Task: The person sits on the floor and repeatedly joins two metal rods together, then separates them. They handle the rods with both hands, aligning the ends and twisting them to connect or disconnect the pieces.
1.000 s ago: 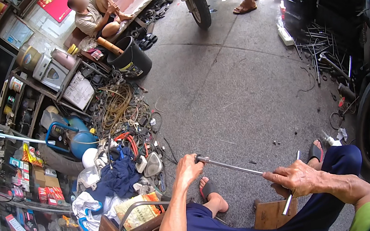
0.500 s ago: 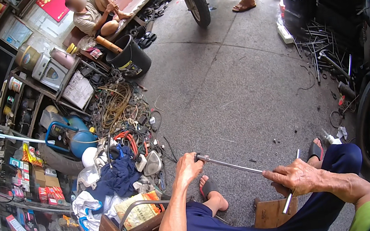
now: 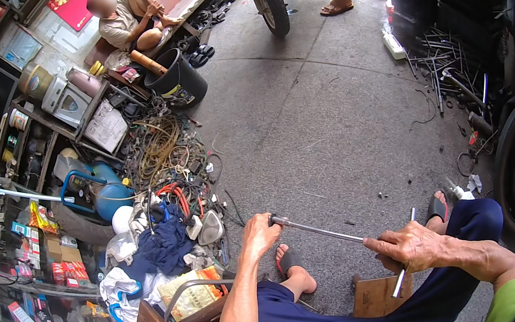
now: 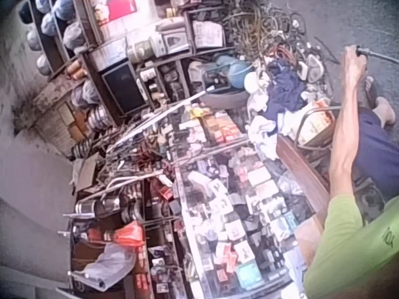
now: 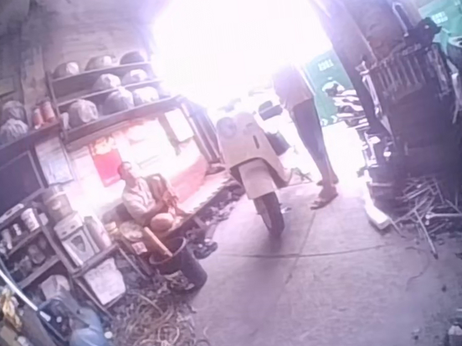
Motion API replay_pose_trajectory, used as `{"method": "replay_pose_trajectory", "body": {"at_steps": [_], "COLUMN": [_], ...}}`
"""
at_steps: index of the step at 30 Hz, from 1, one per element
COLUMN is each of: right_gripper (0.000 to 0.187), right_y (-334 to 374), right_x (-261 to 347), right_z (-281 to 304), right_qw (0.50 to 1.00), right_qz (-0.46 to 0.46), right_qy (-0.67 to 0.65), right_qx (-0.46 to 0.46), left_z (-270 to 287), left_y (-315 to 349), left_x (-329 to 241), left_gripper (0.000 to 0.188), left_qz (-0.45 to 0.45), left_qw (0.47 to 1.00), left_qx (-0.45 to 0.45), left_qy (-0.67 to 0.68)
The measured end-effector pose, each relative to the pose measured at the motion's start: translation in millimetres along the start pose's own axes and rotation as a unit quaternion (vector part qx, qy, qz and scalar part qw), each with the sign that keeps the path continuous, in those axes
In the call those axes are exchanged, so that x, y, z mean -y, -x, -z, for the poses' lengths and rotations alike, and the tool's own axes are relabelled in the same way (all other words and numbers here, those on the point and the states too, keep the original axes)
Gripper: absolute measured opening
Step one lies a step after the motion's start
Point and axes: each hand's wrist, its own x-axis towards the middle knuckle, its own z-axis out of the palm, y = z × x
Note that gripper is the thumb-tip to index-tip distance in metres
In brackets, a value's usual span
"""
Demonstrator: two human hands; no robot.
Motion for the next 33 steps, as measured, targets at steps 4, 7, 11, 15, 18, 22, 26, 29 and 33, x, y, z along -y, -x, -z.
{"method": "replay_pose_trajectory", "body": {"at_steps": [4, 7, 11, 15, 18, 22, 26, 29, 33], "right_gripper": [0.061, 0.056, 0.051, 0.044, 0.040, 0.038, 0.038, 0.039, 0.038], "right_y": [1, -1, 0, 0, 1, -2, -1, -1, 1], "right_x": [0, 1, 0, 2, -1, 0, -1, 1, 9], "right_z": [0, 3, 7, 13, 24, 27, 14, 16, 21], "right_qw": [1.000, 1.000, 1.000, 0.991, 0.987, 0.989, 0.993, 0.995, 0.995], "right_qz": [0.001, 0.001, -0.017, -0.022, -0.048, -0.032, -0.039, -0.056, -0.059], "right_qy": [0.008, 0.008, 0.005, 0.064, 0.079, 0.078, 0.045, 0.011, -0.009], "right_qx": [-0.019, -0.004, -0.022, -0.118, -0.129, -0.120, -0.097, -0.081, -0.083], "left_z": [8, 6, 4, 9, 5, 1, 0, 2, 3], "left_y": [4, 3, -1, 12, 3, -4, 0, 0, 9], "left_x": [-14, -6, -6, -10, -11, 5, 8, 0, -3], "left_gripper": [0.030, 0.029, 0.027, 0.027, 0.025, 0.030, 0.031, 0.025, 0.026], "left_qz": [0.017, 0.011, 0.003, 0.003, -0.022, -0.056, -0.056, -0.029, -0.037], "left_qw": [1.000, 1.000, 0.999, 0.999, 0.999, 0.996, 0.997, 0.999, 0.999], "left_qx": [0.015, 0.009, 0.001, -0.014, -0.031, -0.064, -0.052, -0.023, -0.021], "left_qy": [-0.012, -0.012, 0.041, 0.037, 0.028, 0.011, 0.004, 0.007, 0.012]}}
